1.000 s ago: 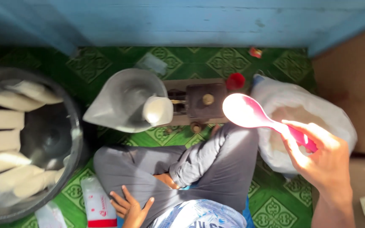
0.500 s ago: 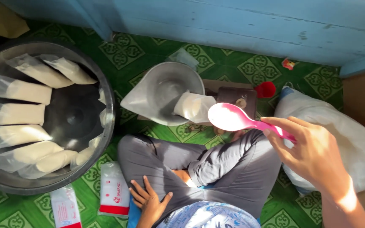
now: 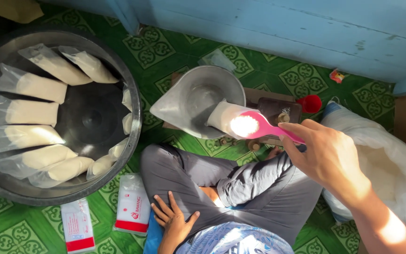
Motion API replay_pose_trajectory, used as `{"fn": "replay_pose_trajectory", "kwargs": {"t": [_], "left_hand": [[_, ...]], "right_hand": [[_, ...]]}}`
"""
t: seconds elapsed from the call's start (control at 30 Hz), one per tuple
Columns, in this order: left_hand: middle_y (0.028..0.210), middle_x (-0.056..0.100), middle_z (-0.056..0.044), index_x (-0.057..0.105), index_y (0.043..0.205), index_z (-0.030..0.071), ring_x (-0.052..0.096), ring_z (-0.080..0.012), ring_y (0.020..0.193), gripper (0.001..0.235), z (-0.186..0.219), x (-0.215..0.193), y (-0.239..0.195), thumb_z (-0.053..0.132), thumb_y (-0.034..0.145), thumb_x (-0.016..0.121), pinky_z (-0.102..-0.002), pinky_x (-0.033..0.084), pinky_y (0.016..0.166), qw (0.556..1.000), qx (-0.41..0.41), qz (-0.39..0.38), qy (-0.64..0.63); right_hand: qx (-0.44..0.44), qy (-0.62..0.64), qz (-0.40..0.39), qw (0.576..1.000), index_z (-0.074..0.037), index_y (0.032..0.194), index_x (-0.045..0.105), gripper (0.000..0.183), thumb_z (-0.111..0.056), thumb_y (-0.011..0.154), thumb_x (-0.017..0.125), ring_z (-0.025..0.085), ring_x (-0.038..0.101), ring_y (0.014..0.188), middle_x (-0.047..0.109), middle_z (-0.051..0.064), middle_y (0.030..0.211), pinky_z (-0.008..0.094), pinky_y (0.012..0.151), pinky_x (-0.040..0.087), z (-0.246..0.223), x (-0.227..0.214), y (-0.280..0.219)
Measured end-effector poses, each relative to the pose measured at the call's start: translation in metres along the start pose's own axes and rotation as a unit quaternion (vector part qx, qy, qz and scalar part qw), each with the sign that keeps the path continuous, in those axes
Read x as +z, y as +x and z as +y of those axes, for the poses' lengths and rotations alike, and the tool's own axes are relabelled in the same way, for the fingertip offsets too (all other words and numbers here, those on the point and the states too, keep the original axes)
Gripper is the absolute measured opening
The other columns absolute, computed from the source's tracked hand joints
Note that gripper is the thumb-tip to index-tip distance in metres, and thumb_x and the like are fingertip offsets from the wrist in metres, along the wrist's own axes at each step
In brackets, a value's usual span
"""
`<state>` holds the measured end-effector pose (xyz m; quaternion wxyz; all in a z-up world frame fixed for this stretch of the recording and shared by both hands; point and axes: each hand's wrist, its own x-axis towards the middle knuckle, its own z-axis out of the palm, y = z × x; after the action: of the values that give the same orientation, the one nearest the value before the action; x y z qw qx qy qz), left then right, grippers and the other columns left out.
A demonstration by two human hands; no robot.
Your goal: Scooping white powder from a large sack into small plastic bags using a plastic scoop and a funnel over a scale.
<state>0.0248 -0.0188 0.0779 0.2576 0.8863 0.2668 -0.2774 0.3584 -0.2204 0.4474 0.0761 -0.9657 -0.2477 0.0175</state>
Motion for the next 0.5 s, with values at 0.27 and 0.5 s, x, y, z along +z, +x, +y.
{"fn": "replay_pose_trajectory", "kwargs": {"t": [0.27, 0.5], "left_hand": [[0.142, -0.034, -0.049, -0.014, 0.149, -0.004, -0.021, -0.0713, 0.128, 0.127, 0.005, -0.012, -0.004, 0.065, 0.082, 0.069, -0.080, -0.002, 0.094, 1.000, 0.002, -0.010, -0.011], [0.140, -0.036, -0.049, -0.016, 0.149, -0.005, -0.020, -0.0719, 0.127, 0.127, 0.007, -0.015, -0.002, 0.063, 0.084, 0.068, -0.080, -0.001, 0.094, 1.000, 0.002, -0.024, -0.017]], "right_hand": [[-0.051, -0.073, 0.006, 0.996, -0.021, 0.107, 0.075, 0.025, -0.031, 0.086, 0.066, 0.023, 0.060, 0.054, 0.060, 0.000, 0.074, 0.035, 0.046, 0.044, -0.004, 0.017, 0.012], [-0.064, -0.070, -0.003, 0.995, -0.021, 0.106, 0.076, 0.024, -0.030, 0.086, 0.066, 0.023, 0.058, 0.055, 0.058, 0.000, 0.070, 0.035, 0.045, 0.042, -0.009, 0.015, 0.017]]}}
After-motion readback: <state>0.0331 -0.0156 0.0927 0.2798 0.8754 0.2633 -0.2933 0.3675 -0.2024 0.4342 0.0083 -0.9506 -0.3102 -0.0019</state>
